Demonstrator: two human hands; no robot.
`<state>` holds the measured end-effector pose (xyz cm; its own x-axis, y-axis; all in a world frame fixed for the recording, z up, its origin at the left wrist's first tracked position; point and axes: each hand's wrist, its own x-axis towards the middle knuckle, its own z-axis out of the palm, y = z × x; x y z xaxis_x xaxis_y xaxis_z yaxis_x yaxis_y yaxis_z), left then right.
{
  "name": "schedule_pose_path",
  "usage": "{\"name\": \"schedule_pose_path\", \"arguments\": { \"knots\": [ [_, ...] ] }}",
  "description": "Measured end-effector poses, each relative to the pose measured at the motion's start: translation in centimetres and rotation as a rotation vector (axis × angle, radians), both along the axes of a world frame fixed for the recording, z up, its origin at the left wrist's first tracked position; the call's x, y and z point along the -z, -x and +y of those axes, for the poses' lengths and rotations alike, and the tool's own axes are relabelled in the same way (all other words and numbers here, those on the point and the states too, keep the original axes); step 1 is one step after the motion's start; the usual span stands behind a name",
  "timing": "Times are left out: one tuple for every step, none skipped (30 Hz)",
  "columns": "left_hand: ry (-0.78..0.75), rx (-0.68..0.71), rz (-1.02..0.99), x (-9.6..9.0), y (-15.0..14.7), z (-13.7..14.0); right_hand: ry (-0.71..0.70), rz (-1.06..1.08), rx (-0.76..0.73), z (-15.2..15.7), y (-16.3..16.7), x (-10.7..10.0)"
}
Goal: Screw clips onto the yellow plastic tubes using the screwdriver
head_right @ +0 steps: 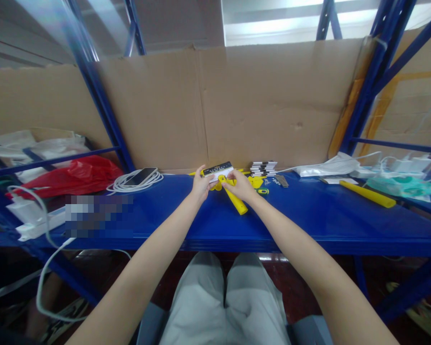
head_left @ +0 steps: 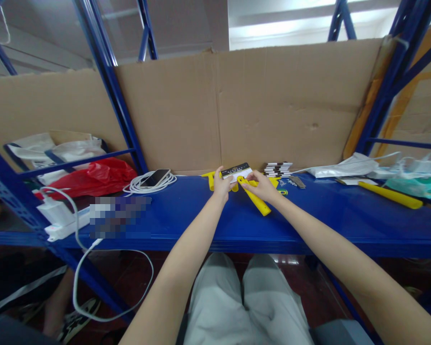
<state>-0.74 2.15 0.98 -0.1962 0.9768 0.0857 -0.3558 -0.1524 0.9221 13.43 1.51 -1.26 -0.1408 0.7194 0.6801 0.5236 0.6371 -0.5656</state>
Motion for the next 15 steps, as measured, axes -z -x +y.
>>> {"name": "schedule_pose_path", "arguments": {
  "knots": [
    [0.006,0.007,0.005,0.0,0.0,0.0,0.008,-0.030,-0.023,-0.2,0.2,0.0],
    [0.012,0.015,0.010,0.0,0.0,0.0,0.020,-0.048,-0.042,-0.3,0.3,0.0],
    [0.019,0.020,0.013,0.0,0.1,0.1,0.033,-0.060,-0.053,-0.4,0.4,0.0],
    [0.025,0.024,0.015,0.0,0.1,0.1,0.046,-0.068,-0.056,-0.4,0.5,0.0],
    [0.031,0.025,0.016,0.0,0.1,0.2,0.059,-0.078,-0.052,-0.4,0.5,0.1],
    [0.038,0.027,0.017,0.1,0.0,0.2,0.072,-0.092,-0.042,-0.4,0.5,0.1],
    [0.047,0.028,0.019,0.1,0.0,0.2,0.084,-0.108,-0.030,-0.5,0.4,0.1],
    [0.060,0.030,0.022,0.1,0.0,0.2,0.096,-0.126,-0.019,-0.5,0.4,0.1],
    [0.076,0.032,0.025,0.2,0.0,0.2,0.109,-0.145,-0.013,-0.6,0.3,0.1],
    [0.092,0.034,0.028,0.2,-0.1,0.2,0.126,-0.163,-0.012,-0.7,0.3,0.1],
    [0.108,0.035,0.030,0.2,-0.1,0.1,0.147,-0.180,-0.015,-0.9,0.3,0.0],
    [0.120,0.035,0.032,0.2,-0.1,0.1,0.170,-0.195,-0.019,-1.0,0.3,-0.1],
    [0.128,0.034,0.035,0.2,-0.1,0.0,0.194,-0.214,-0.023,-1.2,0.4,-0.2],
    [0.134,0.035,0.037,0.2,-0.2,0.0,0.215,-0.233,-0.025,-1.3,0.4,-0.3],
    [0.136,0.036,0.038,0.2,-0.2,0.0,0.235,-0.253,-0.026,-1.4,0.5,-0.4]
  ]
}}
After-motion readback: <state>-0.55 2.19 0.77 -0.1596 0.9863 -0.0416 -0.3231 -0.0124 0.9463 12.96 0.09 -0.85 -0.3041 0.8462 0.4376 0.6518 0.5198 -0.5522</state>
